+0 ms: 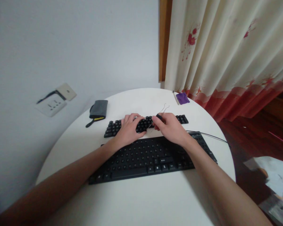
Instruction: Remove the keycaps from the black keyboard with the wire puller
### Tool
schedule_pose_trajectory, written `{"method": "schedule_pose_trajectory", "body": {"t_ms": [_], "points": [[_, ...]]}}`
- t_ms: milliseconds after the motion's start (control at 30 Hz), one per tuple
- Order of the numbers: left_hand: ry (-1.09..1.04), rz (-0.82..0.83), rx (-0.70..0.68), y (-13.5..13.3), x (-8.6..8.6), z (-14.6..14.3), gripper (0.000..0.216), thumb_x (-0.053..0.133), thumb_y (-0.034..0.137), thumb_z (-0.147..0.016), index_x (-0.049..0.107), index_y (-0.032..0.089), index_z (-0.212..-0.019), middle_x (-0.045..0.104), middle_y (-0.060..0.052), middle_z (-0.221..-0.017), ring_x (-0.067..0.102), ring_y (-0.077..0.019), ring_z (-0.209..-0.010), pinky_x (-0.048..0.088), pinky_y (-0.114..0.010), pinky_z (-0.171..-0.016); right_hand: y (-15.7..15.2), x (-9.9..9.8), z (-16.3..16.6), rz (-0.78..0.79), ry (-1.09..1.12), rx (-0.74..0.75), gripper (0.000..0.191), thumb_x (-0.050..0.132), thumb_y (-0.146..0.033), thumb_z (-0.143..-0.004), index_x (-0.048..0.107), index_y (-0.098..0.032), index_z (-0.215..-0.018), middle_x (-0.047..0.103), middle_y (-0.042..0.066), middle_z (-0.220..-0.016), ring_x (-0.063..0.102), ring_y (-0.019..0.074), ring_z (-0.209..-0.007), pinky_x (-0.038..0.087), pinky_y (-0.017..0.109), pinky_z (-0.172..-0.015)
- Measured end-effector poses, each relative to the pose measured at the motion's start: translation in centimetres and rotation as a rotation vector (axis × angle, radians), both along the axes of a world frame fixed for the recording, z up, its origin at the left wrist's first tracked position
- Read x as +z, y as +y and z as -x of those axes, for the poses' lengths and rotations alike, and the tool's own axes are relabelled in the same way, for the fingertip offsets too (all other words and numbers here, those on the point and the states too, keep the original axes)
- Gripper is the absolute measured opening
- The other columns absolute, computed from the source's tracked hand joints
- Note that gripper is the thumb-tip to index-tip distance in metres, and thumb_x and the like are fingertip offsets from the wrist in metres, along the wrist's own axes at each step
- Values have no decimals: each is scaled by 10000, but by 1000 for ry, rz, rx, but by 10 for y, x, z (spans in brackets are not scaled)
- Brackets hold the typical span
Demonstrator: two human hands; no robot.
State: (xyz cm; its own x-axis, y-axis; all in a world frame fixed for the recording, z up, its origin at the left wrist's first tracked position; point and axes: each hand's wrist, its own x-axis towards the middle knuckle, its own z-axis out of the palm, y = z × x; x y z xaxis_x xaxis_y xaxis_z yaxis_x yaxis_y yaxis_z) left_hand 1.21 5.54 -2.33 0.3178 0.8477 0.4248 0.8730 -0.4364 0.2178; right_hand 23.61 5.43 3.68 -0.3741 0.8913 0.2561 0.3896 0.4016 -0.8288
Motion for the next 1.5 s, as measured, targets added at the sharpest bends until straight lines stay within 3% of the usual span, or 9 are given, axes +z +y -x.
{"method": "schedule_pose_trajectory", "body": {"t_ms": [233, 567, 733, 833, 933, 1067, 1300, 1367, 1500], "points": [[-69, -41, -187, -4, 9, -1, 263, 611, 259, -898, 614, 232, -1160, 629, -63, -1163, 492, -275, -1110, 402, -448, -954, -19, 9, -7, 163, -306, 424, 347, 571, -384, -927, 659, -181, -659, 643, -4, -551, 553, 126, -502, 404, 257, -532], [-91, -58, -222, -2, 6, 0, 191, 535, 166, -916, 646, 205, -1067, 666, -63, -1086, 518, -255, -1073, 413, -439, -953, -28, 14, -16, 402, -451, 621, 284, 595, -283, -873, 685, -164, -632, 689, 20, -613, 574, 124, -529, 415, 232, -515], [-77, -53, -229, -2, 7, 0, 176, 528, 167, -926, 647, 207, -1049, 663, -62, -1083, 518, -253, -1076, 412, -434, -945, -35, 17, -12, 320, -495, 689, 250, 597, -203, -812, 601, -166, -565, 496, -58, -516, 382, 73, -465, 311, 215, -463], [-67, -53, -241, -2, 6, 0, 162, 527, 169, -931, 649, 196, -1035, 661, -60, -1081, 516, -247, -1068, 411, -425, -943, -35, 16, -10, 293, -516, 634, 297, 597, -217, -815, 529, -174, -529, 400, -68, -479, 313, 70, -450, 250, 227, -434], [-61, -49, -263, -2, 5, 0, 160, 526, 165, -931, 650, 186, -1030, 658, -62, -1079, 519, -240, -1058, 415, -416, -948, -31, 16, -8, 311, -566, 560, 272, 600, -253, -837, 573, -171, -579, 481, -51, -486, 363, 78, -440, 257, 236, -431], [-52, -41, -288, -2, 6, 1, 165, 524, 172, -931, 651, 186, -1036, 654, -72, -1080, 522, -242, -1063, 421, -415, -951, -27, 15, -5, 378, -605, 601, 265, 596, -296, -873, 632, -152, -654, 639, 4, -587, 520, 105, -503, 353, 231, -489], [-73, -45, -349, -3, 7, 1, 185, 511, 150, -925, 645, 188, -1045, 674, -66, -1043, 545, -237, -1034, 435, -409, -931, -22, 7, 1, 349, -451, 548, 342, 515, -344, -958, 686, -133, -749, 653, 27, -600, 584, 125, -552, 415, 240, -568], [-100, -64, -370, -4, 8, 1, 192, 479, 148, -945, 640, 182, -1044, 683, -64, -1016, 557, -227, -997, 444, -399, -914, -21, 5, 1, 286, -390, 490, 354, 510, -364, -962, 690, -138, -758, 658, 27, -612, 584, 128, -559, 413, 246, -570], [-190, -98, -397, -7, 11, 2, 188, 457, 164, -972, 621, 177, -1064, 689, -59, -990, 570, -207, -950, 458, -385, -899, -14, 1, 3, 52, -240, 238, 371, 503, -372, -967, 663, -155, -713, 646, 19, -625, 573, 133, -588, 406, 260, -598]]}}
